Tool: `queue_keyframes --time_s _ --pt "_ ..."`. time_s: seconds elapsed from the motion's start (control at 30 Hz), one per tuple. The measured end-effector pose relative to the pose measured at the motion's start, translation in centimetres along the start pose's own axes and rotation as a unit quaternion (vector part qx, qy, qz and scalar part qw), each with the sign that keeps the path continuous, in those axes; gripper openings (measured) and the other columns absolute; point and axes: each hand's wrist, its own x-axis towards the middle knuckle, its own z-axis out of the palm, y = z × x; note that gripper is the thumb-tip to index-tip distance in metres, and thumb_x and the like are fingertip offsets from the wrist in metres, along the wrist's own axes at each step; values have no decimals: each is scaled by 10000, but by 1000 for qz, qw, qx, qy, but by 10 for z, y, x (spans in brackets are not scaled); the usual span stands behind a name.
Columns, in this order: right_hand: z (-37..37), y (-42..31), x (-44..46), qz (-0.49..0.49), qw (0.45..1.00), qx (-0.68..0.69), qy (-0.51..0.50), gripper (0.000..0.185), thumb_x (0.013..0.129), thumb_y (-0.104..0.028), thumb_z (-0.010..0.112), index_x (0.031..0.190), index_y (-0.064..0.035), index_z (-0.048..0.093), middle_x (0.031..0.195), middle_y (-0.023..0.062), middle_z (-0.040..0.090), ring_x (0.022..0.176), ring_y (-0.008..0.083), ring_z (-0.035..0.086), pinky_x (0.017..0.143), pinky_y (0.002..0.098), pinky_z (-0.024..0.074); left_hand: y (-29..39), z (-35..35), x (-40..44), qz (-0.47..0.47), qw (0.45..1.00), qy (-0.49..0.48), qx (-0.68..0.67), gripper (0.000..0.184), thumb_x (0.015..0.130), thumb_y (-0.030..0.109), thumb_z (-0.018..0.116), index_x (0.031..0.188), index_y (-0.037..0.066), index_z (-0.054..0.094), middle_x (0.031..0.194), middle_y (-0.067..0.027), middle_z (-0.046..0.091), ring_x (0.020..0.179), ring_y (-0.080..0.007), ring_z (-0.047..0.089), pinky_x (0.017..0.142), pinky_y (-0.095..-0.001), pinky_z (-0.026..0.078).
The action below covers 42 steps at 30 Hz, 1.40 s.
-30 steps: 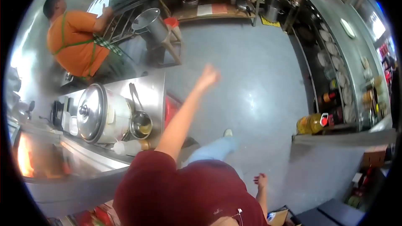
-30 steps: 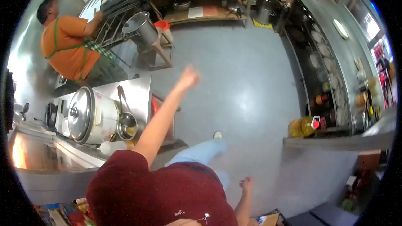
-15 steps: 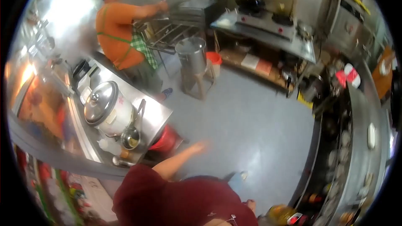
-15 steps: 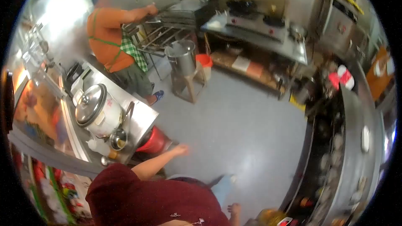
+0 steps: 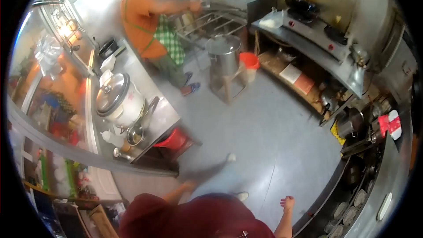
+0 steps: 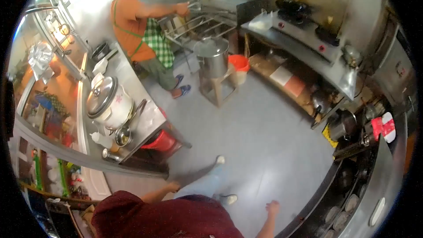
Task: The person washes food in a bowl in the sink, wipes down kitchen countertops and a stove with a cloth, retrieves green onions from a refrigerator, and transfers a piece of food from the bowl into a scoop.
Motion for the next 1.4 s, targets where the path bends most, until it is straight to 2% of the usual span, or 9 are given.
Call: queue_keyframes --time_s 0.17,0.37,0.47,0.57,0.77,1.17,1.23,1.33,1.4 --pt "48 -19 6 63 987 -63 -132 198 776 -162 415 899 -14 459 611 142 557 410 196 517 332 290 414 10 -28 31 -136 970 -28 -198 229 785 249 441 856 60 549 776 -81 559 668 -177 546 544 -311 441" --pt "85 -87 0 128 941 -229 -214 199 757 -140 442 866 21 482 664 143 571 475 201 548 372 292 433 35 -129 114 -51 975 148 -159 245 769 261 459 821 49 570 717 -82 565 615 -172 534 542 -316 432" --pt "101 -117 37 121 965 -140 -185 204 758 -144 435 884 11 477 682 145 572 472 197 542 377 284 432 54 -186 162 -112 803 185 -556 286 748 305 472 759 37 572 610 -114 548 552 -215 519 538 -328 431" --pt "106 -152 63 77 982 -78 -155 216 766 -146 444 888 29 477 687 155 573 466 196 538 353 269 409 60 -228 187 -70 889 155 -425 288 756 312 456 731 50 572 604 -88 532 561 -189 510 519 -319 413" --pt "112 -175 101 40 980 -63 -187 213 754 -141 486 903 12 480 681 154 573 479 211 543 374 274 415 68 -240 200 -173 852 134 -476 200 744 188 490 851 39 569 671 -69 567 588 -159 543 539 -296 446" --pt "40 -136 134 134 974 -62 -173 178 773 -142 454 903 -22 472 662 154 570 448 223 549 338 312 436 95 -162 163 -252 868 45 -426 343 753 349 481 945 73 547 836 -61 579 715 -155 554 570 -277 442" --pt "28 -125 149 128 977 -48 -163 176 776 -148 450 896 -22 474 654 148 567 436 215 540 332 303 427 77 -137 176 -243 842 53 -478 366 760 373 469 944 65 540 825 -62 579 691 -148 549 561 -265 434" --pt "16 -133 139 121 980 -48 -153 167 781 -152 446 884 -23 476 646 140 564 424 206 530 327 293 414 100 -157 185 -158 915 112 -353 232 712 258 482 789 69 591 671 -91 580 560 -179 545 523 -303 446" --pt "18 -144 142 107 981 -44 -152 162 783 -153 446 877 -24 477 645 138 564 423 202 528 328 289 409 127 -182 181 -216 863 134 -438 226 702 247 480 756 52 581 658 -95 578 546 -185 544 522 -309 446"
